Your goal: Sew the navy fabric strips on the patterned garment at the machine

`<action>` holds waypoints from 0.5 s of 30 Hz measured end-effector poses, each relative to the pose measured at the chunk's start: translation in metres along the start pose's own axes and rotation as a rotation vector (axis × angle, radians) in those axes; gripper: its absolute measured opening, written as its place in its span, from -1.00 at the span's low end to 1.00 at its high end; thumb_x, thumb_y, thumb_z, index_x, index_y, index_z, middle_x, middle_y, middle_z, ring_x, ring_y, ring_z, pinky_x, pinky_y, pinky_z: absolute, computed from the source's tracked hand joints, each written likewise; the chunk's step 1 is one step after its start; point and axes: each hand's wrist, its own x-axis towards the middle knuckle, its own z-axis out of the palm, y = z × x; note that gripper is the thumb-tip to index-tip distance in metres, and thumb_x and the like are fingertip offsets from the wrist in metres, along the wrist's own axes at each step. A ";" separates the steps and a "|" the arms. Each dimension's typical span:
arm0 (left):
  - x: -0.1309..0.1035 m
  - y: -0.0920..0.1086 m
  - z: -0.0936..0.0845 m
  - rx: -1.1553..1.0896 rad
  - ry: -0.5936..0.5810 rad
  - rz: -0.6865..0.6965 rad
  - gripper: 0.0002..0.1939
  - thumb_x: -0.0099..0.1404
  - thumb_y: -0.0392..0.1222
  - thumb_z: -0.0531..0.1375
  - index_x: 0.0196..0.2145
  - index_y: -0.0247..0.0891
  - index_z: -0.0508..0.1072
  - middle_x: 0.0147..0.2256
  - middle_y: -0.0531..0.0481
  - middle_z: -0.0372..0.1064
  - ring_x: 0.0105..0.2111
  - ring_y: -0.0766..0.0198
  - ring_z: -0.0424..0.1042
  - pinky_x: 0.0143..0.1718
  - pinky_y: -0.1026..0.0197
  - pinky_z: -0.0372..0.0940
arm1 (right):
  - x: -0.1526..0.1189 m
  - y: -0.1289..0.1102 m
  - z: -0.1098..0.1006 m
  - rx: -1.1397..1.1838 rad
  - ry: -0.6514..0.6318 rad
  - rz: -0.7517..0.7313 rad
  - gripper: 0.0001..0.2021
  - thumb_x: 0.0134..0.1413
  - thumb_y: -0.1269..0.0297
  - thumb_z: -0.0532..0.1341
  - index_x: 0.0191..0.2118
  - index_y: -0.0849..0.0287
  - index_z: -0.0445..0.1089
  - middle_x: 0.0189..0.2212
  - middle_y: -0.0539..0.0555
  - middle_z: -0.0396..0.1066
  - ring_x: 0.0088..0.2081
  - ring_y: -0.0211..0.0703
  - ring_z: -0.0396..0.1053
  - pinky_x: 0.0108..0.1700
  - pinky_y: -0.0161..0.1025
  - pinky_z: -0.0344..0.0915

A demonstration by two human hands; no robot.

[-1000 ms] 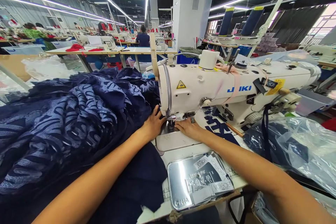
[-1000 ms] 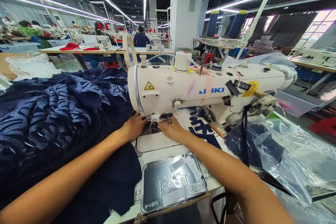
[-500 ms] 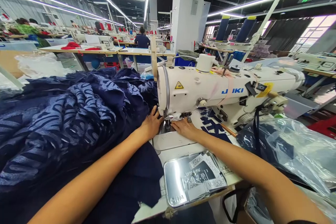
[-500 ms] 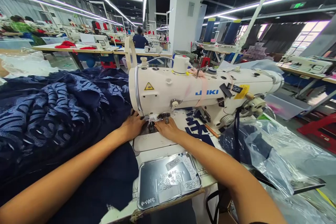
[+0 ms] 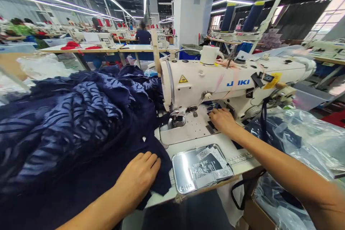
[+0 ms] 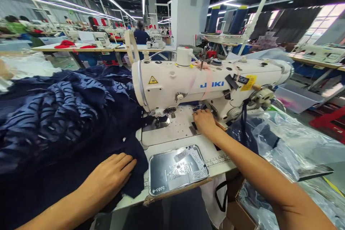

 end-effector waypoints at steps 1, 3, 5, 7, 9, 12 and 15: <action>0.000 0.001 0.001 -0.001 -0.001 -0.009 -0.74 0.13 -0.49 0.00 -0.31 -0.31 0.41 -0.37 -0.08 0.37 -0.37 0.20 0.33 -0.37 0.19 0.21 | 0.000 -0.001 0.002 -0.009 -0.017 -0.010 -0.76 0.04 0.56 -0.01 -0.31 0.36 0.41 -0.33 0.28 0.37 -0.25 0.01 0.31 -0.21 -0.15 0.09; 0.002 0.002 -0.004 -0.057 0.007 -0.048 -0.75 0.18 -0.46 -0.04 -0.36 -0.30 0.40 -0.38 -0.07 0.36 -0.38 0.21 0.32 -0.36 0.19 0.19 | 0.000 -0.004 0.003 -0.022 -0.037 -0.054 -0.75 0.00 0.59 -0.01 -0.32 0.38 0.41 -0.34 0.30 0.37 -0.25 0.01 0.32 -0.22 -0.17 0.08; 0.008 0.001 -0.013 -0.169 0.024 -0.127 -0.74 0.24 -0.38 -0.08 -0.37 -0.28 0.39 -0.40 -0.04 0.35 -0.39 0.23 0.31 -0.35 0.19 0.18 | 0.000 -0.005 0.002 -0.026 -0.045 -0.074 -0.75 -0.02 0.61 -0.01 -0.32 0.38 0.40 -0.36 0.30 0.37 -0.26 0.01 0.32 -0.23 -0.18 0.08; 0.019 -0.002 -0.023 -0.283 0.033 -0.222 -0.72 0.28 -0.30 -0.12 -0.36 -0.27 0.37 -0.45 -0.02 0.34 -0.42 0.25 0.31 -0.35 0.20 0.17 | 0.001 -0.006 -0.001 -0.018 -0.038 -0.027 -0.74 0.00 0.61 -0.02 -0.31 0.37 0.39 -0.37 0.29 0.37 -0.29 0.00 0.32 -0.25 -0.18 0.08; 0.038 -0.007 -0.028 -0.376 0.026 -0.295 -0.71 0.29 -0.24 -0.14 -0.35 -0.27 0.36 -0.49 0.00 0.33 -0.45 0.24 0.31 -0.37 0.21 0.15 | 0.003 -0.007 -0.005 -0.011 0.020 0.044 -0.75 0.03 0.58 -0.04 -0.31 0.36 0.38 -0.31 0.30 0.35 -0.28 0.02 0.30 -0.28 -0.16 0.08; 0.074 -0.018 -0.023 -0.557 -0.034 -0.320 -0.69 0.29 -0.19 -0.14 -0.39 -0.28 0.36 -0.49 -0.01 0.33 -0.45 0.24 0.31 -0.41 0.24 0.15 | 0.006 -0.015 -0.012 0.022 0.165 0.056 -0.77 0.05 0.53 -0.03 -0.30 0.34 0.37 -0.19 0.32 0.30 -0.21 0.06 0.24 -0.26 -0.12 0.06; 0.095 -0.025 -0.014 -0.735 -0.082 -0.319 -0.64 0.28 -0.18 -0.14 -0.48 -0.30 0.37 -0.50 -0.01 0.35 -0.45 0.25 0.32 -0.40 0.26 0.18 | 0.011 -0.033 -0.015 0.168 0.193 -0.052 -0.80 0.06 0.50 -0.01 -0.31 0.30 0.35 -0.27 0.24 0.31 -0.24 -0.01 0.23 -0.27 -0.16 0.07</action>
